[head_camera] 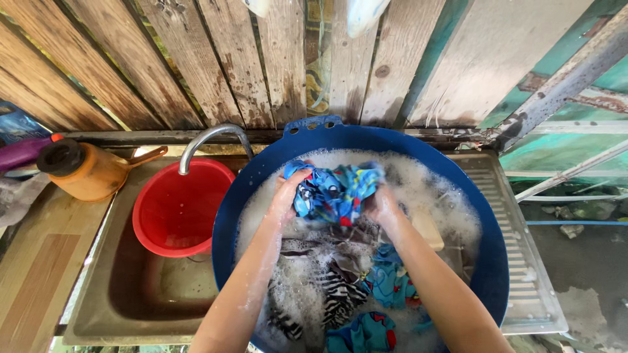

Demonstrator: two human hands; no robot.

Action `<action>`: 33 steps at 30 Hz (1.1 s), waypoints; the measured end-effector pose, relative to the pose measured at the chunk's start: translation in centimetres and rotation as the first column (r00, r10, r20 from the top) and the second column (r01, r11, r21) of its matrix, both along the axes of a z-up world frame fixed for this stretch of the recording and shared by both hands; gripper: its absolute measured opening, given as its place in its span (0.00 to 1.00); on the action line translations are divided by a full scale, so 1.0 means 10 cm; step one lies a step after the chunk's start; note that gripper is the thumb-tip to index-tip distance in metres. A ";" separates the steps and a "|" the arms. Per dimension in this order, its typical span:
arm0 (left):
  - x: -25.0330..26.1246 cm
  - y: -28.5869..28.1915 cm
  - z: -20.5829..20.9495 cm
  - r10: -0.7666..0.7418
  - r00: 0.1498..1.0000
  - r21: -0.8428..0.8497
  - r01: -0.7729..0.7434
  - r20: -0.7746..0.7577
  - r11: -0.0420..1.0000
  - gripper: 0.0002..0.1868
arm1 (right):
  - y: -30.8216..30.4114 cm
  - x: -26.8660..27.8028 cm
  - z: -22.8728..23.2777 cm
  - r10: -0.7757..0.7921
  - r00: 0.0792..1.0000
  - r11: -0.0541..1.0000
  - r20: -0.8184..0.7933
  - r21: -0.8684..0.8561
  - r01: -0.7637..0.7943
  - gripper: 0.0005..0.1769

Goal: The person hand-washes clothes by scrubbing garments in a basin of soapy water with a bar of soap, rubbing the fabric, and squeezing it.

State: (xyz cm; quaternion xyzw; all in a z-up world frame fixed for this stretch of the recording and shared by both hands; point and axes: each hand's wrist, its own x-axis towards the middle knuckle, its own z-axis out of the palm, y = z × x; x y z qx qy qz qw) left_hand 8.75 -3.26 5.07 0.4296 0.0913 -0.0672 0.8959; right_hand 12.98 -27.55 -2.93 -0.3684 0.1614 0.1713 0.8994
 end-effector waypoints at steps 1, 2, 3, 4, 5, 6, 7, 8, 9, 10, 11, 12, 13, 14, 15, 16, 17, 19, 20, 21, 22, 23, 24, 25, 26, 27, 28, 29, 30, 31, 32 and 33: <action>0.01 -0.04 0.06 -0.001 1.000 0.001 0.001 0.000 1.000 0.18 | 0.08 -0.12 0.23 0.068 0.987 0.997 -0.143 -0.018 -0.072 0.36; 0.04 -0.10 0.09 0.035 0.996 0.074 -0.029 -0.087 0.997 0.19 | 0.19 -0.21 0.41 0.135 0.949 0.989 -0.283 -0.023 -0.148 0.42; 0.05 -0.13 0.10 0.078 0.982 0.149 -0.053 -0.171 0.987 0.21 | 0.29 -0.29 0.53 0.136 0.949 0.989 -0.283 -0.020 -0.148 0.42; 0.03 -0.14 0.07 0.079 0.982 0.150 -0.053 -0.170 0.987 0.21 | 0.36 -0.36 0.57 0.154 0.945 0.987 -0.288 -0.002 -0.162 0.39; 0.00 -0.16 0.03 0.018 0.998 0.178 -0.008 -0.055 0.984 0.22 | 0.41 -0.41 0.55 0.181 0.941 0.982 -0.287 0.000 -0.189 0.36; 0.00 -0.15 0.00 -0.044 0.997 0.212 0.031 0.058 0.977 0.24 | 0.43 -0.44 0.48 0.222 0.934 0.972 -0.280 -0.014 -0.235 0.33; 0.04 -0.08 -0.01 -0.042 0.997 0.214 0.029 0.058 0.977 0.24 | 0.40 -0.42 0.39 0.258 0.932 0.956 -0.254 -0.070 -0.284 0.30; 0.08 0.05 -0.02 -0.070 0.997 0.247 0.060 0.031 0.967 0.26 | 0.31 -0.34 0.28 0.266 0.946 0.927 -0.186 -0.220 -0.304 0.27; 0.13 0.20 -0.02 -0.096 0.995 0.279 0.091 0.003 0.956 0.28 | 0.20 -0.21 0.17 0.275 0.955 0.873 -0.113 -0.386 -0.298 0.24; 0.15 0.36 -0.04 -0.096 0.995 0.278 0.093 -0.003 0.956 0.28 | 0.05 -0.06 0.08 0.271 0.962 0.783 -0.021 -0.577 -0.233 0.21; 0.18 0.56 -0.07 -0.235 0.971 0.742 0.184 -0.037 0.645 0.24 | -0.11 0.11 0.00 0.261 0.957 0.619 0.124 -0.782 -0.068 0.19; 0.22 0.73 -0.11 -0.333 0.933 0.974 0.186 -0.135 0.126 0.23 | -0.25 0.27 -0.05 0.264 0.929 0.424 0.258 -0.896 0.129 0.16; 0.23 0.83 -0.19 -0.334 0.933 0.975 0.186 -0.135 0.125 0.23 | -0.36 0.39 -0.08 0.272 0.891 0.273 0.364 -0.917 0.291 0.15; 0.22 0.85 -0.30 -0.309 0.937 0.985 0.172 -0.165 -0.002 0.27 | -0.44 0.48 -0.11 0.298 0.837 0.114 0.458 -0.888 0.445 0.15; 0.19 0.85 -0.41 -0.279 0.941 0.979 0.160 -0.191 -0.130 0.31 | -0.44 0.53 -0.13 0.296 0.838 0.112 0.458 -0.888 0.445 0.15; 0.15 0.81 -0.50 -0.284 0.940 0.979 0.156 -0.188 -0.129 0.31 | -0.42 0.59 -0.14 0.328 0.829 0.033 0.453 -0.883 0.469 0.19; 0.11 0.73 -0.58 -0.202 0.968 0.960 0.093 -0.149 -0.265 0.39 | -0.40 0.64 -0.11 0.359 0.821 -0.045 0.445 -0.870 0.491 0.25; 0.12 0.52 -0.64 -0.131 0.987 0.916 0.036 -0.095 -0.400 0.48 | -0.26 0.58 -0.07 0.487 0.794 -0.127 0.363 -0.870 0.476 0.28; 0.11 0.41 -0.65 -0.214 0.966 0.907 0.046 -0.147 -0.418 0.54 | -0.11 0.49 -0.07 0.604 0.754 -0.204 0.260 -0.863 0.461 0.30; 0.10 0.31 -0.67 -0.294 0.935 0.898 0.055 -0.200 -0.437 0.62 | 0.06 0.43 -0.06 0.634 0.730 -0.203 0.253 -0.857 0.473 0.32; 0.10 0.25 -0.71 -0.294 0.934 0.898 0.056 -0.201 -0.436 0.62 | 0.22 0.40 -0.06 0.664 0.705 -0.199 0.248 -0.850 0.487 0.35; 0.09 0.21 -0.78 -0.346 0.907 0.877 0.051 -0.241 -0.478 0.58 | 0.36 0.36 -0.06 0.664 0.706 -0.200 0.246 -0.851 0.485 0.35; 0.10 0.20 -0.87 -0.394 0.875 0.854 0.041 -0.281 -0.518 0.55 | 0.48 0.31 -0.09 0.700 0.708 -0.283 0.093 -0.874 0.395 0.37; 0.15 0.21 -0.99 -0.394 0.875 0.855 0.041 -0.281 -0.518 0.55 | 0.54 0.30 -0.14 0.718 0.693 -0.371 -0.063 -0.877 0.305 0.39; 0.19 0.23 -1.16 -0.390 0.873 0.853 0.052 -0.291 -0.520 0.55 | 0.59 0.30 -0.23 0.719 0.692 -0.371 -0.066 -0.878 0.302 0.39; 0.26 0.27 -1.37 -0.386 0.864 0.851 0.088 -0.324 -0.519 0.54 | 0.64 0.33 -0.36 0.725 0.686 -0.375 -0.057 -0.869 0.324 0.40; 0.36 0.32 -1.59 -0.373 0.852 0.844 0.137 -0.368 -0.519 0.53 | 0.68 0.41 -0.50 0.730 0.682 -0.377 -0.045 -0.859 0.347 0.46; 0.48 0.38 -1.83 -0.365 0.836 0.839 0.190 -0.411 -0.510 0.53 | 0.68 0.53 -0.64 0.731 0.681 -0.376 -0.045 -0.860 0.346 0.46; 0.55 0.41 -2.08 -0.355 0.812 0.829 0.255 -0.463 -0.498 0.52 | 0.66 0.57 -0.80 0.731 0.678 -0.390 -0.076 -0.862 0.323 0.45; 0.60 0.45 -2.31 -0.349 0.798 0.826 0.301 -0.492 -0.477 0.51 | 0.64 0.61 -0.96 0.734 0.671 -0.397 -0.106 -0.869 0.297 0.44; 0.71 0.50 -2.51 -0.346 0.790 0.828 0.332 -0.505 -0.451 0.51 | 0.64 0.69 -1.10 0.737 0.663 -0.404 -0.132 -0.872 0.276 0.44; 0.79 0.55 -2.69 -0.339 0.794 0.832 0.342 -0.504 -0.436 0.50 | 0.63 0.76 -1.23 0.734 0.661 -0.410 -0.155 -0.877 0.250 0.43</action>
